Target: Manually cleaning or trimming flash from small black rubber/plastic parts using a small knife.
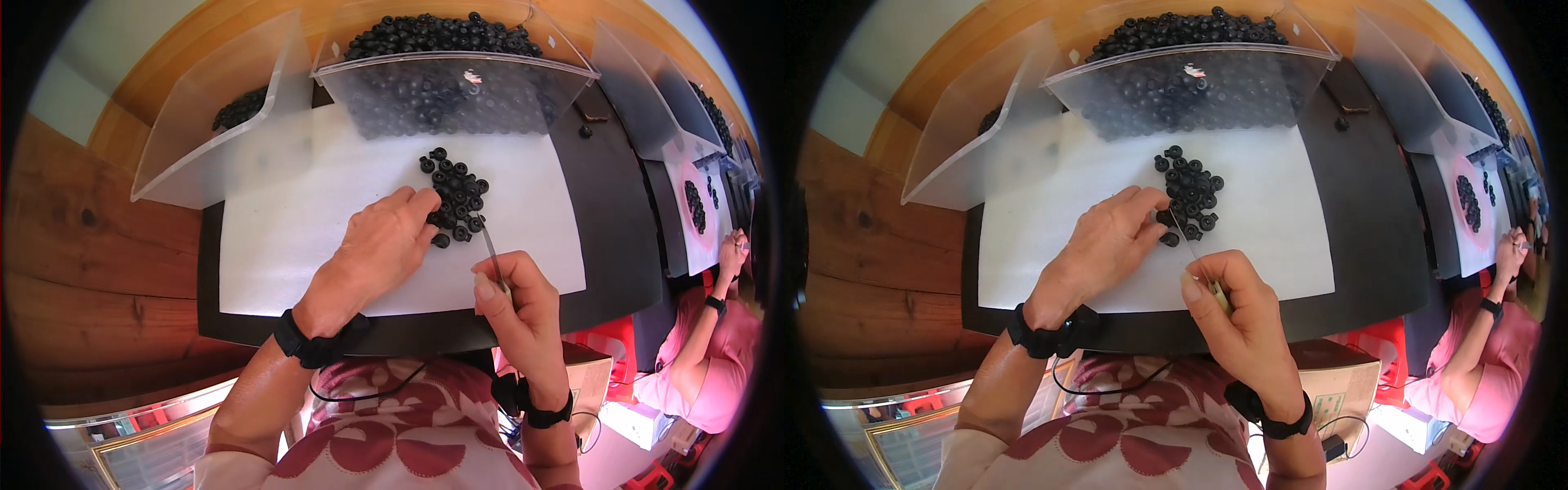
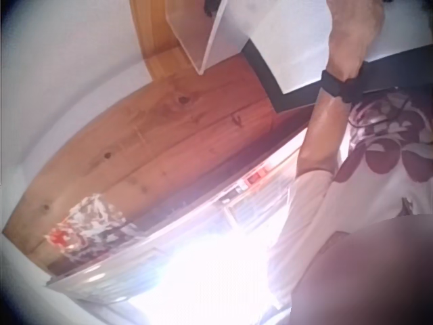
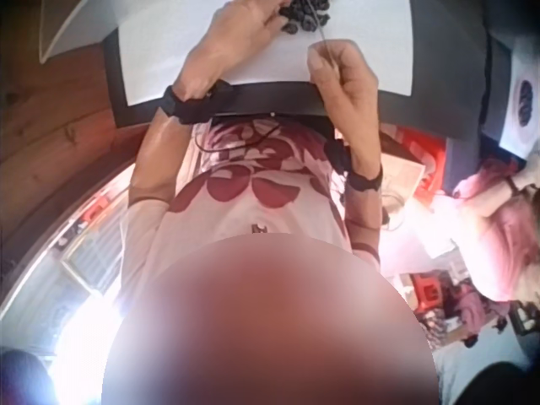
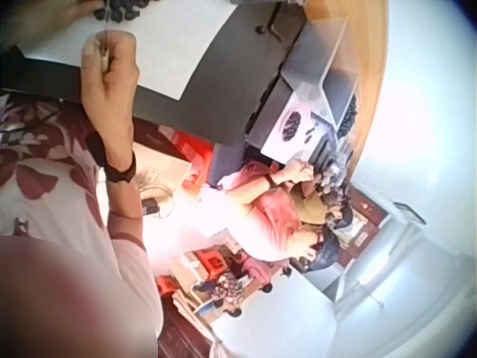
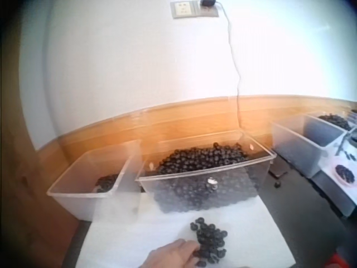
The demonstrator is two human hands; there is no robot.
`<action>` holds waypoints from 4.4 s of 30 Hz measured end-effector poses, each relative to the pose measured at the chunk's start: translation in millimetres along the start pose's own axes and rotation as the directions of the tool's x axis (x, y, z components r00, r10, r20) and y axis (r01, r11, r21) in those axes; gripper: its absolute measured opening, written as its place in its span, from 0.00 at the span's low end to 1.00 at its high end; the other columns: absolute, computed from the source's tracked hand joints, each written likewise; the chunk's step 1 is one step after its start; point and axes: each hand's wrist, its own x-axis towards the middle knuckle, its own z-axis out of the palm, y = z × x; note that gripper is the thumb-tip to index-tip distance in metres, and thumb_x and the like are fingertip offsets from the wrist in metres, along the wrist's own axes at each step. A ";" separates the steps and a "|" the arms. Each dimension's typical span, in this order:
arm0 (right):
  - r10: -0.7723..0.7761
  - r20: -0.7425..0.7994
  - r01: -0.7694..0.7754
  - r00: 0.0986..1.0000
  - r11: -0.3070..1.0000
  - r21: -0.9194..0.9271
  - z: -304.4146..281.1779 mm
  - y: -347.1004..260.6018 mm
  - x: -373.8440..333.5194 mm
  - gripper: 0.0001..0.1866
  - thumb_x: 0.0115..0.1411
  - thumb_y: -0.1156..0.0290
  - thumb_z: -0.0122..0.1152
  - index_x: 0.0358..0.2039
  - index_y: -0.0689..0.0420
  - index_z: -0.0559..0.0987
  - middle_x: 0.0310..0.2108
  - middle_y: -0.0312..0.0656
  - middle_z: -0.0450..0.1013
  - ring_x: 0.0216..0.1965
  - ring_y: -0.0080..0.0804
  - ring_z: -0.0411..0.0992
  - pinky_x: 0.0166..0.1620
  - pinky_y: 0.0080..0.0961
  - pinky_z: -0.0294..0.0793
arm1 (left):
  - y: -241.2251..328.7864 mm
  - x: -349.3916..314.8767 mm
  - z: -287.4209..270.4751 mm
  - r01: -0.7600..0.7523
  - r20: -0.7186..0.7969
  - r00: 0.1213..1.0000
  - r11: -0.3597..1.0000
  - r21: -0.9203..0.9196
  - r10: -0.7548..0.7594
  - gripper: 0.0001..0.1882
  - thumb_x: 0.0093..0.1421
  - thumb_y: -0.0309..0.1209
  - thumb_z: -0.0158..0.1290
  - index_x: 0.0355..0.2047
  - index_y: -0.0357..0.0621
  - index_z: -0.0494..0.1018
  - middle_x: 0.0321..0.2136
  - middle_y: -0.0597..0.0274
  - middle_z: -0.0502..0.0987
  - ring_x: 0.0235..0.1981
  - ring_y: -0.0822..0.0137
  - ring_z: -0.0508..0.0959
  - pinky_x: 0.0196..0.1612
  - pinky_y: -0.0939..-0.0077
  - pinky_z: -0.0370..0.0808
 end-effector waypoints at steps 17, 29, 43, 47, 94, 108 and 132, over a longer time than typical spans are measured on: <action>-0.054 -0.009 0.054 0.999 0.998 0.014 6.2 9.8 15.6 0.09 0.68 0.70 0.61 0.42 0.62 0.74 0.30 0.34 0.69 0.30 0.17 0.63 0.34 0.17 0.65 | -1.5 -2.6 -15.0 0.201 0.041 0.978 0.876 -0.438 -0.204 0.12 0.66 0.36 0.56 0.39 0.39 0.76 0.26 0.64 0.76 0.28 0.65 0.78 0.32 0.70 0.74; -0.407 0.180 0.440 0.895 0.869 -0.225 50.0 -8.1 43.7 0.11 0.62 0.75 0.66 0.41 0.63 0.74 0.31 0.45 0.75 0.28 0.36 0.75 0.31 0.28 0.74 | -13.2 -55.9 -42.4 0.380 0.388 0.919 -0.101 -0.919 -0.071 0.14 0.67 0.40 0.59 0.36 0.40 0.77 0.23 0.70 0.74 0.21 0.78 0.69 0.25 0.82 0.65; -0.332 0.284 0.376 0.899 0.920 -0.113 66.4 -9.7 41.4 0.08 0.65 0.73 0.65 0.39 0.62 0.75 0.29 0.37 0.73 0.28 0.24 0.69 0.32 0.21 0.70 | -40.4 -69.2 -39.1 0.406 0.402 0.914 -0.152 -0.901 0.058 0.16 0.65 0.41 0.58 0.32 0.38 0.73 0.21 0.61 0.73 0.18 0.72 0.69 0.19 0.78 0.62; -0.344 0.306 0.397 0.888 0.908 -0.131 68.5 -9.0 45.1 0.08 0.66 0.71 0.63 0.37 0.62 0.75 0.27 0.42 0.75 0.27 0.25 0.73 0.30 0.22 0.71 | -41.1 -70.6 -33.4 0.361 0.358 0.932 -0.205 -0.910 0.049 0.20 0.67 0.40 0.52 0.30 0.32 0.74 0.23 0.56 0.73 0.16 0.66 0.67 0.18 0.73 0.59; -0.219 0.259 0.307 0.941 0.874 -0.376 67.8 2.2 27.8 0.08 0.69 0.69 0.57 0.41 0.61 0.71 0.30 0.44 0.76 0.26 0.44 0.76 0.29 0.35 0.74 | -40.6 -64.8 1.7 0.145 0.168 0.962 -0.118 -0.982 -0.216 0.11 0.69 0.35 0.48 0.42 0.39 0.73 0.26 0.65 0.73 0.24 0.75 0.68 0.28 0.79 0.64; -0.223 0.260 0.308 0.940 0.883 -0.355 67.7 5.1 31.7 0.09 0.69 0.70 0.57 0.41 0.61 0.70 0.30 0.45 0.76 0.27 0.45 0.77 0.30 0.35 0.75 | -44.0 -65.5 4.8 0.129 0.155 0.969 -0.139 -0.982 -0.193 0.14 0.72 0.38 0.48 0.44 0.39 0.73 0.26 0.65 0.73 0.23 0.75 0.67 0.28 0.80 0.64; -0.301 0.222 0.362 0.928 0.871 -0.331 71.5 14.1 26.7 0.15 0.65 0.76 0.60 0.46 0.62 0.64 0.29 0.49 0.76 0.26 0.51 0.77 0.28 0.37 0.74 | -56.4 -63.5 9.4 0.101 0.135 0.976 -0.195 -0.976 -0.168 0.24 0.68 0.52 0.50 0.38 0.39 0.69 0.31 0.60 0.72 0.22 0.74 0.68 0.25 0.79 0.65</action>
